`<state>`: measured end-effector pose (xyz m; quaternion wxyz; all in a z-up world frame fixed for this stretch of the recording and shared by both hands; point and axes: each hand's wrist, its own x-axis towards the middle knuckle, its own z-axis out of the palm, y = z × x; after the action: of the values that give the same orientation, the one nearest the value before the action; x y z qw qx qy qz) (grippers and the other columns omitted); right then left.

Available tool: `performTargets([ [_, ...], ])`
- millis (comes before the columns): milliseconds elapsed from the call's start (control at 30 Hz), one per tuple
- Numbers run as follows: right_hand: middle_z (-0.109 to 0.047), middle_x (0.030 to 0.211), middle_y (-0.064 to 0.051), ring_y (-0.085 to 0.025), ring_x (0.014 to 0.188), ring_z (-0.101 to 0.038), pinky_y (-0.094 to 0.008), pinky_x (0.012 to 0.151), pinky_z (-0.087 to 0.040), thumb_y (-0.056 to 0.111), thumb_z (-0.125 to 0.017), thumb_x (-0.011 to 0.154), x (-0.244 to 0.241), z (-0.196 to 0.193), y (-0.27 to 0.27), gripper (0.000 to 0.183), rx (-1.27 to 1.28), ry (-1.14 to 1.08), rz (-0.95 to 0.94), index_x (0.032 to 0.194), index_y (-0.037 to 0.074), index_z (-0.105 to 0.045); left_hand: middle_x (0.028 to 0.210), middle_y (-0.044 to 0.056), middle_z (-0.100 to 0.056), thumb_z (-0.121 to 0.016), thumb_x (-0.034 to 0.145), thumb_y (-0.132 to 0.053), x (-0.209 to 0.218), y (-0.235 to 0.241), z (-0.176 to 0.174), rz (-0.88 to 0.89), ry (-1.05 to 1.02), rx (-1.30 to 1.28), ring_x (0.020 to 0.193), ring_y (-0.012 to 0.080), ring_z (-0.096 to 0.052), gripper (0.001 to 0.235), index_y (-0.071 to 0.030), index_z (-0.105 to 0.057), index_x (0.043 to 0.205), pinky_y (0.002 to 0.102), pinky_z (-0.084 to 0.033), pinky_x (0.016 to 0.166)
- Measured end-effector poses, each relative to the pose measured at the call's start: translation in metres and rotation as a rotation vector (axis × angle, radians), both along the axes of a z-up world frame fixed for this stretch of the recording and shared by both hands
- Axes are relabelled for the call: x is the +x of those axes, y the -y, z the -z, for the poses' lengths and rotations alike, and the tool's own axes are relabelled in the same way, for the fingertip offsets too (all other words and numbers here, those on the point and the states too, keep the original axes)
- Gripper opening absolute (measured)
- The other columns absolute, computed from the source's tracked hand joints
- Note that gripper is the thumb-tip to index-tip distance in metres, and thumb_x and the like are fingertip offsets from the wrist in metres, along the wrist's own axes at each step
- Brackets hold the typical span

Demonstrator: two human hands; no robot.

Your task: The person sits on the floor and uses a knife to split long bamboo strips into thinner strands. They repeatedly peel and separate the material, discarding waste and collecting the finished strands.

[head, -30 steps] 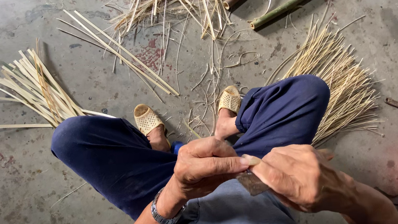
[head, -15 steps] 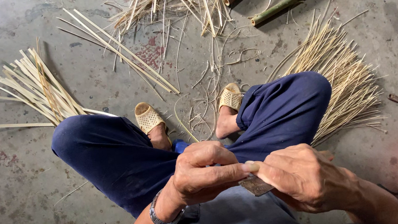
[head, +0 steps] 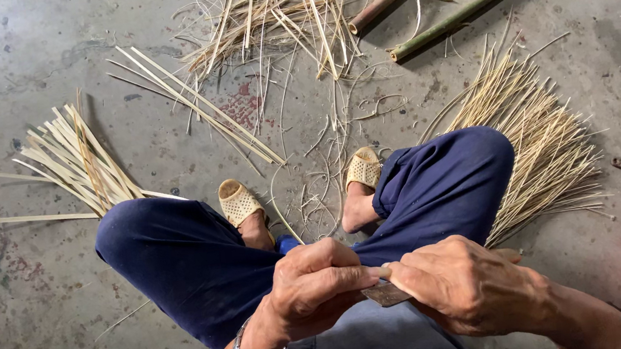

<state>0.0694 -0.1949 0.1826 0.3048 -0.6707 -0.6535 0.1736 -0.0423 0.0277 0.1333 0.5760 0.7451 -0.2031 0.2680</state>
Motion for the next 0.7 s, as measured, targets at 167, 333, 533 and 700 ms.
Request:
performTargets([
  [167,-0.06,0.076,-0.01,-0.031,0.066,-0.065,-0.041,0.056,-0.05,-0.002,-0.071,0.076,0.002,0.001,0.0,0.033,-0.097,-0.069,-0.014,0.106,-0.004,-0.057,0.087,0.004,-0.064,-0.088,0.082,-0.005,-0.003,-0.002,0.003,0.03,-0.089,0.004,0.073,0.0168,-0.068,0.027,-0.006,-0.074,0.105,0.029,-0.054,0.063],
  [333,-0.059,0.076,-0.011,-0.031,0.065,-0.065,-0.041,0.054,-0.049,-0.005,-0.071,0.076,-0.001,0.001,-0.002,0.034,-0.103,-0.101,0.019,0.107,-0.006,-0.056,0.086,0.004,-0.063,-0.085,0.082,0.001,-0.007,-0.002,0.008,0.105,-0.266,-0.083,0.077,0.0172,-0.067,0.028,-0.006,-0.076,0.107,0.029,-0.055,0.068],
  [533,-0.057,0.071,-0.01,-0.033,0.063,-0.064,-0.042,0.054,-0.047,-0.003,-0.071,0.081,0.002,0.004,-0.006,0.023,-0.123,-0.131,0.036,0.097,-0.001,-0.056,0.09,0.006,-0.063,-0.085,0.082,0.001,-0.007,0.002,0.01,0.104,-0.227,-0.212,0.079,0.017,-0.067,0.027,-0.005,-0.073,0.106,0.03,-0.056,0.071],
  [700,-0.057,0.072,-0.011,-0.034,0.063,-0.065,-0.042,0.054,-0.048,-0.003,-0.069,0.081,0.001,0.009,-0.007,0.022,-0.086,-0.162,0.016,0.097,-0.001,-0.054,0.087,0.006,-0.063,-0.087,0.082,-0.002,-0.006,0.003,0.012,0.05,-0.16,-0.14,0.077,0.0165,-0.067,0.025,-0.004,-0.071,0.101,0.029,-0.054,0.067],
])
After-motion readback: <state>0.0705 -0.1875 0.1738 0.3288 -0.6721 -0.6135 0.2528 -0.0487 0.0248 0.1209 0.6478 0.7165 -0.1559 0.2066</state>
